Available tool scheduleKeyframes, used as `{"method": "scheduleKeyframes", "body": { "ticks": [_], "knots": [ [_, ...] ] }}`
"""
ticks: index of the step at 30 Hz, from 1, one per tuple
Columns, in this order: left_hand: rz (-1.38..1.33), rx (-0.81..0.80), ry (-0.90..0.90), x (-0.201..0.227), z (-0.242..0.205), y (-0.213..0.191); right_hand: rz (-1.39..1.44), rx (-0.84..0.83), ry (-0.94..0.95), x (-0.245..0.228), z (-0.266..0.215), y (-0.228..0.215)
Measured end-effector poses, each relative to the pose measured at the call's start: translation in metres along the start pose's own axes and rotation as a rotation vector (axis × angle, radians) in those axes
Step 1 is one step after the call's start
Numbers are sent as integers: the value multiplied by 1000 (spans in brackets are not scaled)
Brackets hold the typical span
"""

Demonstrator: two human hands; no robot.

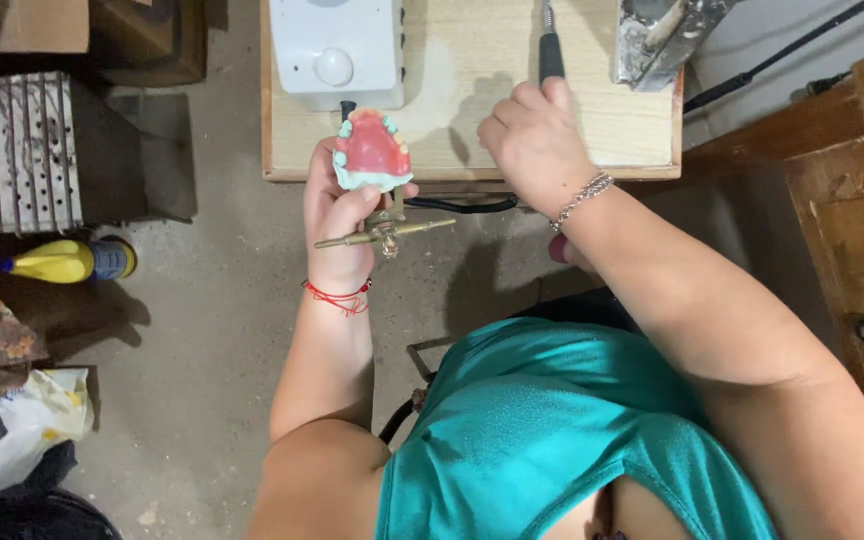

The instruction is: The person uses a rotary tool to grind a small object, then switches to a dental model. They use a metal spatula to apply pink material to the model's gum area and then use their fingers to smooth and shape the material.

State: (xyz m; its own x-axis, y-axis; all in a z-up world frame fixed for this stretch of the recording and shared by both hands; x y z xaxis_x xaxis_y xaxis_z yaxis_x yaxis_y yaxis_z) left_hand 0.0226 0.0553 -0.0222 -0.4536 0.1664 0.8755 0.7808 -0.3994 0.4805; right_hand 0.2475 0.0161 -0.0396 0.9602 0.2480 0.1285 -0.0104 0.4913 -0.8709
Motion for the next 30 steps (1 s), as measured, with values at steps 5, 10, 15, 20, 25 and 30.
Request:
{"method": "scheduleKeyframes", "body": {
  "ticks": [5,10,15,20,25,30],
  "knots": [
    [-41,-58,15,-4,-5,18,209,85,157,7,-6,-31],
    [-129,-254,-91,-40,-4,82,514,159,384,46,-66,-128],
    [-111,-642,-366,-66,-13,202,585,234,770,76,-185,-247],
    [-97,-1151,-464,-96,-55,340,705,741,1249,75,-347,-320],
    [-138,-1489,-599,-149,-108,458,575,921,1302,56,-430,-377],
    [-119,-1773,-693,-184,-155,546,490,980,1341,55,-475,-409]
  ]
}}
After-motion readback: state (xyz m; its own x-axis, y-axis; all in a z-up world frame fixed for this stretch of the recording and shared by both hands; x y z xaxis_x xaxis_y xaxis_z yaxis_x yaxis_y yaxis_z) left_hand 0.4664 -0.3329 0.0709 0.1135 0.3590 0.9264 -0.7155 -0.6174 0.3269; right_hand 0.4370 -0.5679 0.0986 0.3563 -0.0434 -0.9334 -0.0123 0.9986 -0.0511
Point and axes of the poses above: each hand's wrist, its own z-axis towards the middle knuckle, its own y-axis out of the palm, x = y × z, the point moved 5 cm from there along z, towards the middle knuckle, and after that the axes turned 1 degree about x, right-handed, at the moved point
